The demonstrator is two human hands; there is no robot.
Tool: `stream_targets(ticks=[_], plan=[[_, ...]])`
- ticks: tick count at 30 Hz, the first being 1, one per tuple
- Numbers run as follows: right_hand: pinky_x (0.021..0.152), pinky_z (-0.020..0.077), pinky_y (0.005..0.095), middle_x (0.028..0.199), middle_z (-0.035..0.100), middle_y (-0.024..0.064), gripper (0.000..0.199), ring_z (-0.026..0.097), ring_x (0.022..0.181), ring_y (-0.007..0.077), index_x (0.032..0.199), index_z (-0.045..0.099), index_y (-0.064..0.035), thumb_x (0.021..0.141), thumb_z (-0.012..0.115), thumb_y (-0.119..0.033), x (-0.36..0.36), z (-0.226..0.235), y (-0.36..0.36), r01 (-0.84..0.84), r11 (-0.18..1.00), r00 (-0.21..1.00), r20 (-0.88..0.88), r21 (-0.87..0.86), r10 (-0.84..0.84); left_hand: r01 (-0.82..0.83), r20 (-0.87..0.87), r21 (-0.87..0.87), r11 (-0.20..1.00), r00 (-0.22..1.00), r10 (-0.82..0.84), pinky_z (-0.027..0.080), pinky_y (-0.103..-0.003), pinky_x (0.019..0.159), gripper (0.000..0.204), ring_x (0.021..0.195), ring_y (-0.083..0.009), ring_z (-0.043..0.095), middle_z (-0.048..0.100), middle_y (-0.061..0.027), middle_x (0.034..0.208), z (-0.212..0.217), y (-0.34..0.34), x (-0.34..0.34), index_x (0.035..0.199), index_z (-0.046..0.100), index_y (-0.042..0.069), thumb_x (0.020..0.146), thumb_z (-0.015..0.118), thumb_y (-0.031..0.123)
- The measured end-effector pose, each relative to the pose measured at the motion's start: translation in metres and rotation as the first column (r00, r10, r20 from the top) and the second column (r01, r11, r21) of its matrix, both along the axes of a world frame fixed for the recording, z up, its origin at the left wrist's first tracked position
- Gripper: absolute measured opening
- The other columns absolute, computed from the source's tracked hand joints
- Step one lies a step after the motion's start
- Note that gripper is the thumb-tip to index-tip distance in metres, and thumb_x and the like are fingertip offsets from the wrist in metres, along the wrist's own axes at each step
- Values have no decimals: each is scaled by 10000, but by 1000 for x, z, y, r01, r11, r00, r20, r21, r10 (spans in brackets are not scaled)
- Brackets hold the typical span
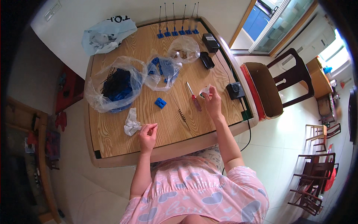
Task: The person assembles small plastic components, springs, and screws using a screwdriver and glue.
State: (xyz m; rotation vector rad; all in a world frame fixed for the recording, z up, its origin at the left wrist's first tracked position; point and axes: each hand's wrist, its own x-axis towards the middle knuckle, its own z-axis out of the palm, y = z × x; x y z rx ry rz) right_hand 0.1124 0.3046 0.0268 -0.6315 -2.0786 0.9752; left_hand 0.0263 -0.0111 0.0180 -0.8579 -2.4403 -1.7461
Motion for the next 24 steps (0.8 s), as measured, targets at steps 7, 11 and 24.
stream_targets(ticks=[7, 11, 24], plan=[[747, 531, 401, 974, 657, 163, 295, 670, 880, 333, 1153, 515, -50, 892, 652, -66, 0, -2, 5, -31, 995, 999, 18, 95, 30, -7, -8, 5, 1000, 1000, 7, 462, -249, 599, 85, 691, -136, 601, 669, -57, 820, 2, 0, 1, 903, 710, 38, 830, 709, -6], [758, 532, 399, 989, 657, 168, 288, 666, 899, 337, 1152, 525, -50, 893, 649, -73, -2, 2, 5, -47, 998, 997, 66, 32, 45, -13, -13, 15, 1000, 1000, 13, 457, -239, 590, 82, 680, -126, 597, 665, -55, 816, -1, 0, 1, 901, 711, 38, 831, 711, -6], [769, 522, 320, 963, 675, 116, 193, 671, 882, 215, 1152, 536, -32, 971, 570, -89, -6, 7, 0, -79, 995, 996, -51, -54, 76, -9, -3, 0, 1000, 1000, 9, 468, -251, 611, 70, 707, -135, 604, 665, -55, 815, -1, 0, 1, 907, 712, 32, 842, 703, 8]])
